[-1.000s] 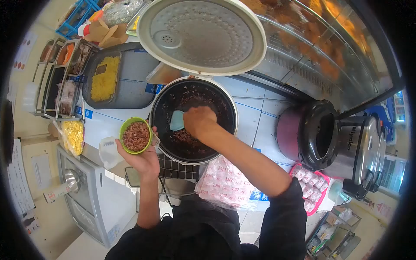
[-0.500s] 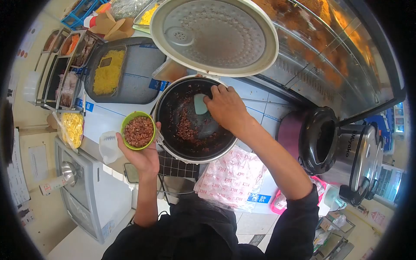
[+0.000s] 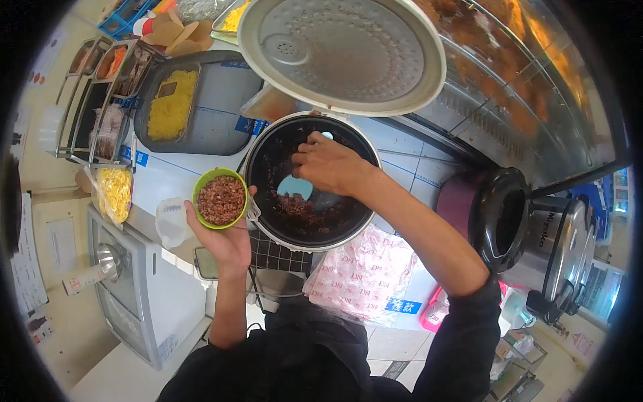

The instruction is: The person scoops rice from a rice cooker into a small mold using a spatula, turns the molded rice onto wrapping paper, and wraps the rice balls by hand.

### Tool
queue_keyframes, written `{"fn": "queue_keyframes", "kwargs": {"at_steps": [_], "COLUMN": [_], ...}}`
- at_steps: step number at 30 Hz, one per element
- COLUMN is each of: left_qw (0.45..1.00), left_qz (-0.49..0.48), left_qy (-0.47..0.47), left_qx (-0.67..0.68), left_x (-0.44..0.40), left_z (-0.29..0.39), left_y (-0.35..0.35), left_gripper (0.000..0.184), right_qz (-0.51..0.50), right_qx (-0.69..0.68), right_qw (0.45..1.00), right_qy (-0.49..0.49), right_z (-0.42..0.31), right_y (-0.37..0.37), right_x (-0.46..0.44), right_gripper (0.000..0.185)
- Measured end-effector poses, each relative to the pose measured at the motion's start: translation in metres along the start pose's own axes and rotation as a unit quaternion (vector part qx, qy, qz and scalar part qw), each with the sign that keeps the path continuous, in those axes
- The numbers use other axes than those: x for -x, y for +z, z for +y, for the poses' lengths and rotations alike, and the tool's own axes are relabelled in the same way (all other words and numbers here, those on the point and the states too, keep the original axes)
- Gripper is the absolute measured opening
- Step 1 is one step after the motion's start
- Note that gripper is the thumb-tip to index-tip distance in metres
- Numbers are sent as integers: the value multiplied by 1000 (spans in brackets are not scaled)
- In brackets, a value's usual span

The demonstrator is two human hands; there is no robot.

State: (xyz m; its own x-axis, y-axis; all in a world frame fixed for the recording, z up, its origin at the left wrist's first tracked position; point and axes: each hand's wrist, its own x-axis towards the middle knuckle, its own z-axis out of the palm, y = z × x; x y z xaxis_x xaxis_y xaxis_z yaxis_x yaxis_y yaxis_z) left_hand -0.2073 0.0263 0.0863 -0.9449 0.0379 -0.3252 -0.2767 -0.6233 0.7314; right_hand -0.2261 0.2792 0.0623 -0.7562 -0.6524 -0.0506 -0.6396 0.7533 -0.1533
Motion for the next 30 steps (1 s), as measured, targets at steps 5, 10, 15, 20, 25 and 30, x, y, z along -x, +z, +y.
{"fn": "queue_keyframes", "kwargs": {"at_steps": [5,10,15,20,25,30], "left_qw": [1000,1000,999,996,993,995], "left_qz": [-3,3,21,51,79,24], "left_qy": [3,10,36,72,86,97], "left_qx": [15,11,-5,-17,-19,-24], "left_x": [-6,-9,-12,-16,-16,-15], "left_z": [-3,-1,-10,-31,-48,-43], "left_y": [-6,0,-9,-15,-16,-10], "left_gripper": [69,71,73,75,77,77], "right_qz": [-5,47,-100,-79,-63,-76], "right_qx": [63,137,86,-68,-153,-248], "right_qw": [995,989,983,986,977,956], "right_qy": [-75,38,131,133,134,134], "right_z": [-38,-43,-24,-35,-29,-16], "right_y": [-30,-50,-19,11,25,24], "right_x": [8,28,56,55,35,25], "right_gripper": [15,10,13,36,46,50]}}
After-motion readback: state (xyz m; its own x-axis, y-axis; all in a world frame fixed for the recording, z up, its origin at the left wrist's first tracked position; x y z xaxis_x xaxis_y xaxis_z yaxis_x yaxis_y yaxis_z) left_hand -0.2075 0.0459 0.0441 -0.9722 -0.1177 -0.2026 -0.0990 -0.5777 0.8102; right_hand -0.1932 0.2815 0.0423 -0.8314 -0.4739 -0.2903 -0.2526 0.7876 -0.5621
